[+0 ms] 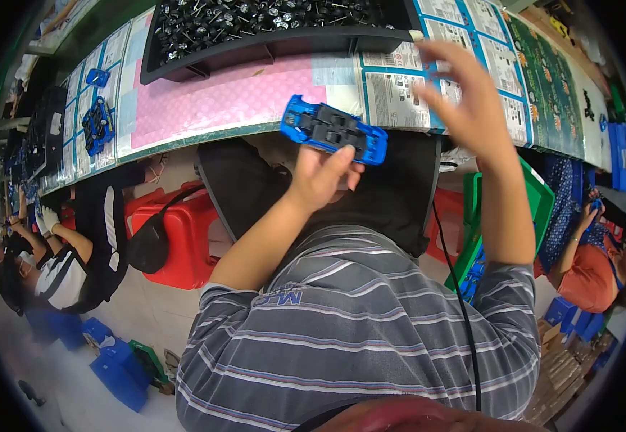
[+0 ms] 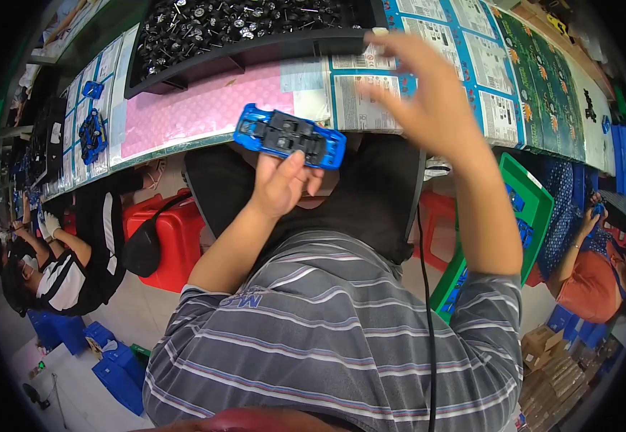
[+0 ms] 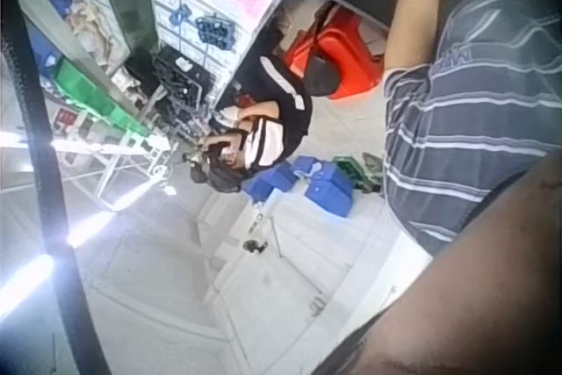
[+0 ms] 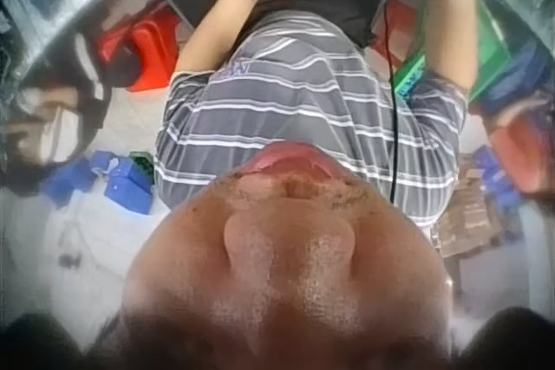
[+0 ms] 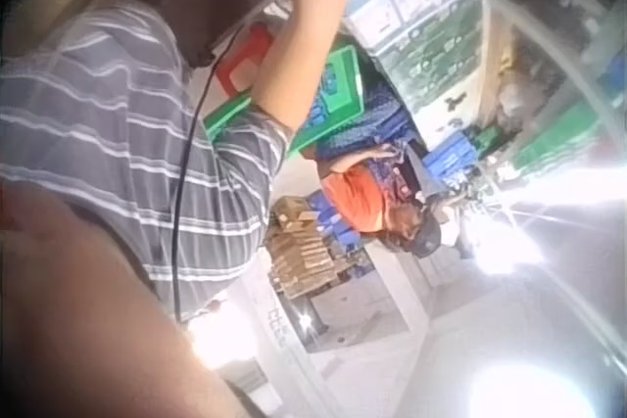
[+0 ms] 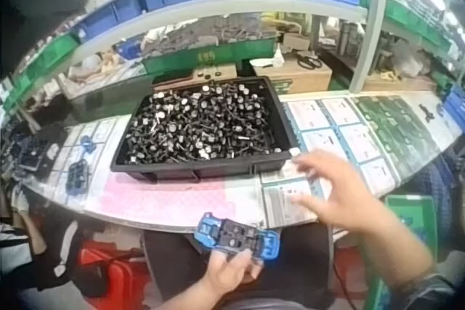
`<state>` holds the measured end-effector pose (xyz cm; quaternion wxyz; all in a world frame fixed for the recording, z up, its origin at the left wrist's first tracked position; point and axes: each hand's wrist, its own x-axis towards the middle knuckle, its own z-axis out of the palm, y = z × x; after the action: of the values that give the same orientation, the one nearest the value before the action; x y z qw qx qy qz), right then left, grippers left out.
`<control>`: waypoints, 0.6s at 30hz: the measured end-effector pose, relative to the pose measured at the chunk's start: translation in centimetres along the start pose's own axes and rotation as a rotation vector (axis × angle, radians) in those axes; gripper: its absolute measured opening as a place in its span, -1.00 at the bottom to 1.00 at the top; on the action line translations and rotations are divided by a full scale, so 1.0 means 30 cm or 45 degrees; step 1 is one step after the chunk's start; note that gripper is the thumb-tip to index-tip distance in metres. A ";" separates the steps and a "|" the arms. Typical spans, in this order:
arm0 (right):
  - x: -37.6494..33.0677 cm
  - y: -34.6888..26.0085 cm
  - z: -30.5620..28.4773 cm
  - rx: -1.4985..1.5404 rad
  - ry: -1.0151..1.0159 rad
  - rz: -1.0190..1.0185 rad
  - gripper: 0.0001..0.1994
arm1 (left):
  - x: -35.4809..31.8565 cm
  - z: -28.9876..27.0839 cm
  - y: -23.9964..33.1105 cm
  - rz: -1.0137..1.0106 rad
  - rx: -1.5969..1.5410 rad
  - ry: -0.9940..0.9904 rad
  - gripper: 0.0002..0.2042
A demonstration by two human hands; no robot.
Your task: The person assembles toy cars by picking up toy car bodies and wheel axles from bins, fitting the wheel axles into the car bodies by hand, and placing the assembled toy cars onto the workstation.
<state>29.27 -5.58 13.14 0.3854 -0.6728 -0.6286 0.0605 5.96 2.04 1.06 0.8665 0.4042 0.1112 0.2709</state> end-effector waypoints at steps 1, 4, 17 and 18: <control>0.071 0.045 0.007 -0.151 0.071 -0.036 -0.53 | -0.005 -0.025 0.018 0.021 0.021 0.041 -0.75; 0.285 0.069 0.040 -0.211 -0.106 0.162 -0.73 | -0.023 -0.036 0.075 0.041 -0.072 0.171 -0.73; 0.571 0.331 0.276 -0.470 -0.474 0.260 -0.78 | -0.106 -0.141 0.053 -0.026 0.097 0.170 -0.41; 0.567 0.356 0.276 -0.470 -0.478 0.252 -0.78 | -0.100 -0.146 0.056 -0.020 0.096 0.176 -0.41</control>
<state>36.56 14.20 7.90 0.1254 -0.7667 -0.6206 0.1061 1.04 4.05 -0.59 0.8431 0.4160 0.1840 0.2870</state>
